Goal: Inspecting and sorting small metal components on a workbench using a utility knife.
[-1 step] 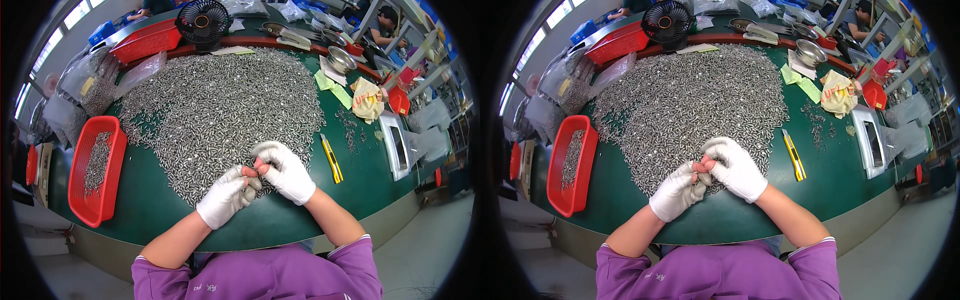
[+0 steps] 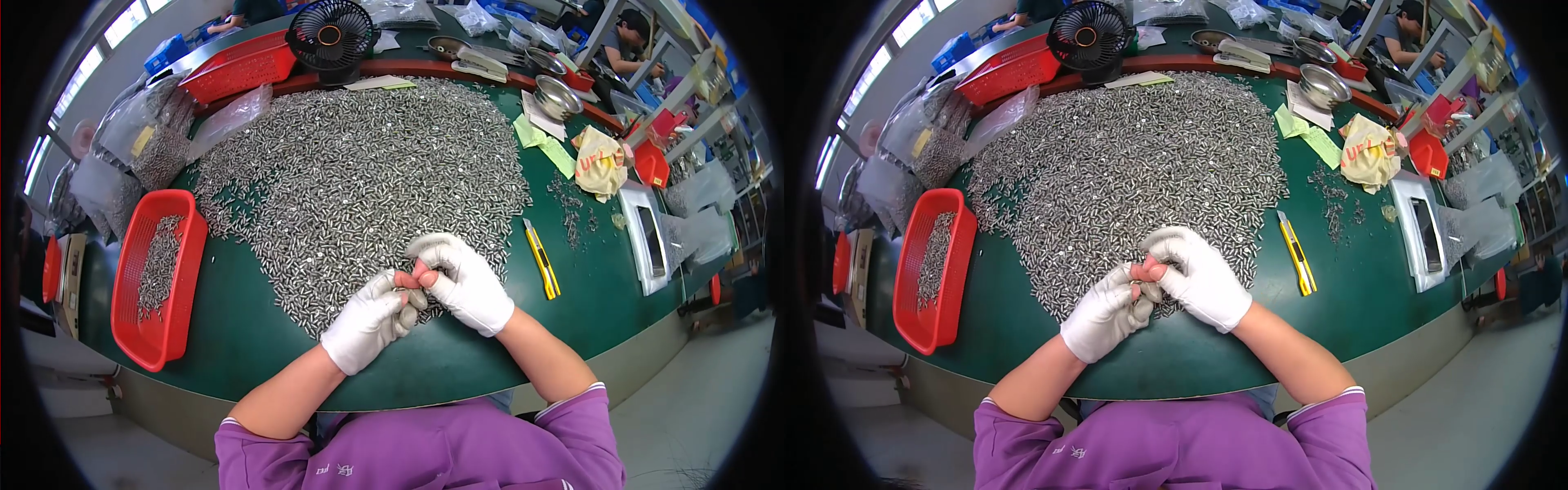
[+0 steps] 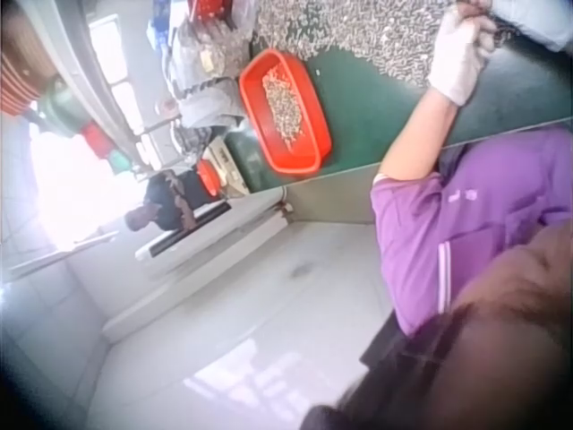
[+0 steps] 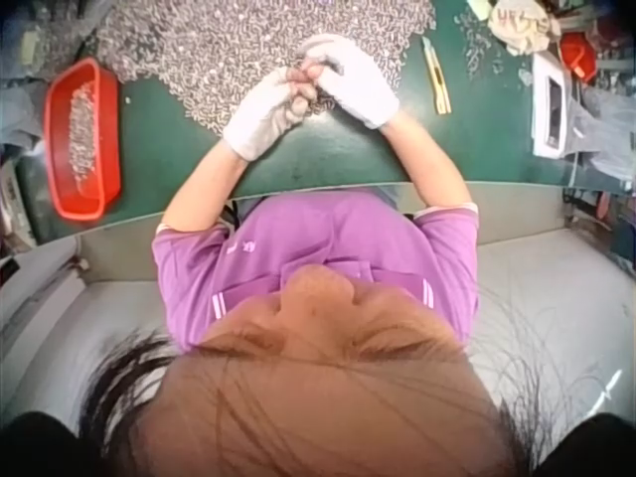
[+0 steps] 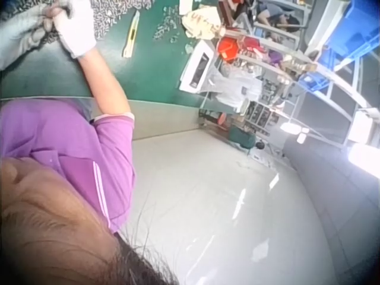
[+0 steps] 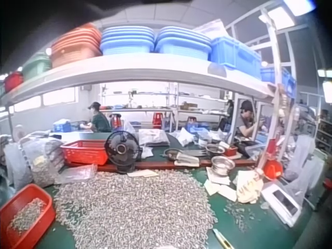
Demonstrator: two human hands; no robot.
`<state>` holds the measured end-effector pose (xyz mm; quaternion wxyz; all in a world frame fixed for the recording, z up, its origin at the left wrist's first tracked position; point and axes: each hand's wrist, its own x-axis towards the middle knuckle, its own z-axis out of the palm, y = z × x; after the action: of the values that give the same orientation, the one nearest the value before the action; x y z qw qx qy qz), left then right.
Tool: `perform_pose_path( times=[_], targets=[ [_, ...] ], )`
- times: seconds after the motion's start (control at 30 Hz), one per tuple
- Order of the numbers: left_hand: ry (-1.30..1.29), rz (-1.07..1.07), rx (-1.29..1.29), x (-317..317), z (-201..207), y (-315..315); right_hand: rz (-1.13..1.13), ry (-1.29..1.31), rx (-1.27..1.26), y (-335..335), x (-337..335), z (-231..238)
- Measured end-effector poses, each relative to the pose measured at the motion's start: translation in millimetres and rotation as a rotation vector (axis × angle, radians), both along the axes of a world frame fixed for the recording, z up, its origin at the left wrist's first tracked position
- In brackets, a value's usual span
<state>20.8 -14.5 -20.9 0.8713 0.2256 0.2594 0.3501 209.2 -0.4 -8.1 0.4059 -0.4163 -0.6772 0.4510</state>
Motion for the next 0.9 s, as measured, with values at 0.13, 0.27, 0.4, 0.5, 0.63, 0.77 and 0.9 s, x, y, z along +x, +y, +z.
perform_pose_path(
  times=[0.13,0.27,0.4,0.5,0.63,0.77,0.9],
  targets=[
    [0.057,0.037,-0.011,3,6,-2,0.094,0.012,-0.096,0,-2,-5],
    [0.049,0.003,0.038,0,-2,0,0.086,0.030,-0.106,0,-2,-4],
    [0.053,0.008,0.021,-2,0,0,-0.190,-0.437,0.331,12,3,-5],
    [0.048,0.004,0.003,-1,-4,1,-0.257,-0.635,0.463,17,7,-8],
    [0.053,0.019,-0.017,0,-2,-1,-0.258,-0.697,0.563,22,5,-12],
    [0.063,0.024,-0.051,-1,-2,0,-0.281,-0.702,0.593,23,6,-16],
    [0.080,0.050,-0.082,0,1,-1,-0.316,-0.650,0.606,22,6,-2]
  ],
)
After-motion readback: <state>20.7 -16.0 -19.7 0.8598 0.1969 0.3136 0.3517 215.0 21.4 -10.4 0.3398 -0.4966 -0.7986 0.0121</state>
